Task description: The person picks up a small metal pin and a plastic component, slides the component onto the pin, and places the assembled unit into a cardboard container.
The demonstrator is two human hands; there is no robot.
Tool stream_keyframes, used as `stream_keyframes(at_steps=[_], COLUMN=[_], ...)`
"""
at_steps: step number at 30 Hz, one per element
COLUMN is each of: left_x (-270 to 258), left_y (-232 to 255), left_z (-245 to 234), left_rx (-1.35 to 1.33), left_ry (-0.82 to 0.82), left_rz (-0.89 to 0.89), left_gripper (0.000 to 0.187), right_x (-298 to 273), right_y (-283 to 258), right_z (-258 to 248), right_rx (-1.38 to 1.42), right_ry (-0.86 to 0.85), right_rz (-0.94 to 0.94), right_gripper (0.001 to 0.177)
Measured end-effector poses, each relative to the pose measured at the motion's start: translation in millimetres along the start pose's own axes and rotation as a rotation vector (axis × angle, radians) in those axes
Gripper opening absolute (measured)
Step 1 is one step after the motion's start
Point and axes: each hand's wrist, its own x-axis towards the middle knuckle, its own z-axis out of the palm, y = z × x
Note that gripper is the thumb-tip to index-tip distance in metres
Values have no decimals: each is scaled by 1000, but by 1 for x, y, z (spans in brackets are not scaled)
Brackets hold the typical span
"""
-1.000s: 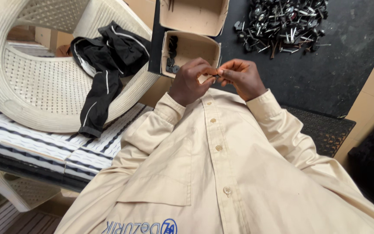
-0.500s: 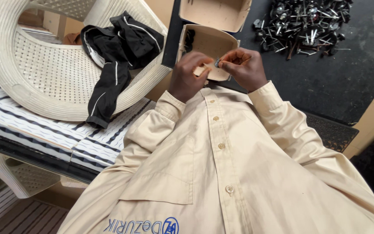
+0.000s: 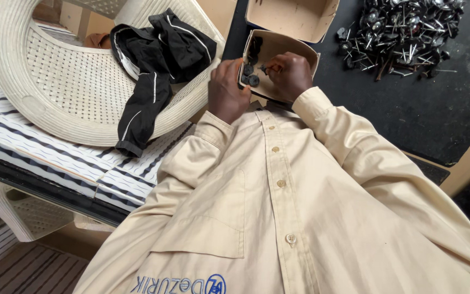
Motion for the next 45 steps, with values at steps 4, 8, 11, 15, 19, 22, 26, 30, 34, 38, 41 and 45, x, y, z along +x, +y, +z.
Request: stream_keyframes(at_steps=[4,8,11,15,19,22,26,30,34,38,41,45], left_x=[-2,-2,-1,0,-1,0,0,1,1,1,1,0], left_y=[-1,0,1,3,3,3,4,3,2,2,0,-1], left_z=[8,11,11,12,13,13,12,11,12,13,14,14], left_rx=[35,40,71,120,135,152,142,121,123,128,133,130], left_ry=[-61,-89,-105,-129,-127,-131,-133,-121,-127,-125,-125,-121], left_rz=[-10,-37,-60,-79,-76,-69,-70,-49,-51,-55,-53,-41], left_gripper=[79,89,94,97,96,96,94,92,92,91,91,91], right_x=[3,4,4,3,3,3,2,2,0,0,0,1], right_y=[1,0,0,-2,-3,-3,-5,-6,-5,-2,-1,0], right_z=[7,11,14,18,20,20,21,21,20,20,20,19], right_rx=[-17,-29,-46,-63,-80,-83,-67,-55,-57,-21,17,52], right_ry=[-19,-74,-80,-81,-66,-64,-48,-47,-57,-62,-66,-72], right_rz=[8,37,27,29,3,-15,-15,-8,-3,17,35,8], right_gripper=[14,19,22,21,18,18,18,20,22,26,28,32])
